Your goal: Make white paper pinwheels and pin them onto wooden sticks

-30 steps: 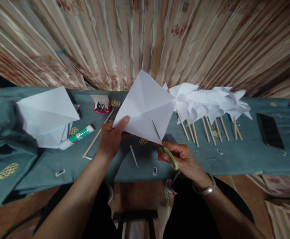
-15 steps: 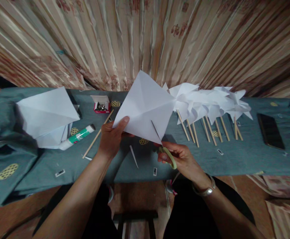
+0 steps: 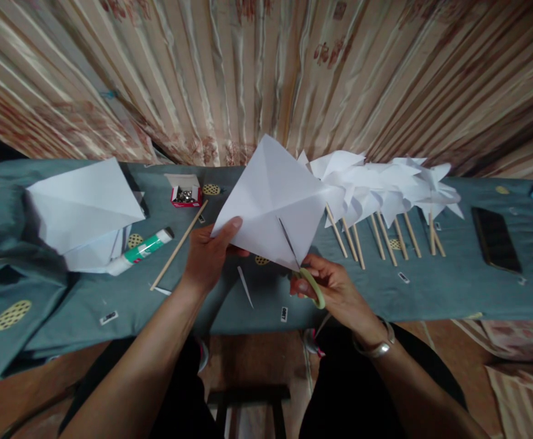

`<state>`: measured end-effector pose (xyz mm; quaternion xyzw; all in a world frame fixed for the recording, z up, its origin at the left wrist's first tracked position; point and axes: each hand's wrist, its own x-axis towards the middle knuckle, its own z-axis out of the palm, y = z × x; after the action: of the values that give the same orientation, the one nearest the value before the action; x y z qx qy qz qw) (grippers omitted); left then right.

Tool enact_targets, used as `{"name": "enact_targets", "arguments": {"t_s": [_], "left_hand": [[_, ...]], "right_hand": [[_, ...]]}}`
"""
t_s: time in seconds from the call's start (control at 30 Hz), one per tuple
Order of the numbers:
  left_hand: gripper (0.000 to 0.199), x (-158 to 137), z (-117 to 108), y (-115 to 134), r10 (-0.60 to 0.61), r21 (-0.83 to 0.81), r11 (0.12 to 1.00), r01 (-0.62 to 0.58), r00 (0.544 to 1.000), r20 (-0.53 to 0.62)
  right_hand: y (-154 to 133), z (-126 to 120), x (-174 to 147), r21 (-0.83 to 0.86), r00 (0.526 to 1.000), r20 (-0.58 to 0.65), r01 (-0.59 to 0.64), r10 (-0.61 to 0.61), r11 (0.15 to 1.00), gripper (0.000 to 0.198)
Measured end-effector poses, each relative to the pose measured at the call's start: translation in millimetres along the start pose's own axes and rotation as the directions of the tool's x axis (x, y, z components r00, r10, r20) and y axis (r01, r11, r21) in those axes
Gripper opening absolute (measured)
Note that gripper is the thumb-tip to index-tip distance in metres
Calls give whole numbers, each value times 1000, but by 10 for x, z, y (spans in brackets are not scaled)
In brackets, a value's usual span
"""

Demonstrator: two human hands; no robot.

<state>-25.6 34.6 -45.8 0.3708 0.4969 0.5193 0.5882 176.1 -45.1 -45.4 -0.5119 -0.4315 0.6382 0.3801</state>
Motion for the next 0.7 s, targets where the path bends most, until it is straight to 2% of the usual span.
{"name": "enact_targets", "arguments": {"t_s": [0.7], "left_hand": [[33, -16, 22, 5, -23, -10, 1000, 23, 1000, -2]], "right_hand": [[19, -5, 11, 37, 999, -11, -41, 41, 998, 46]]}}
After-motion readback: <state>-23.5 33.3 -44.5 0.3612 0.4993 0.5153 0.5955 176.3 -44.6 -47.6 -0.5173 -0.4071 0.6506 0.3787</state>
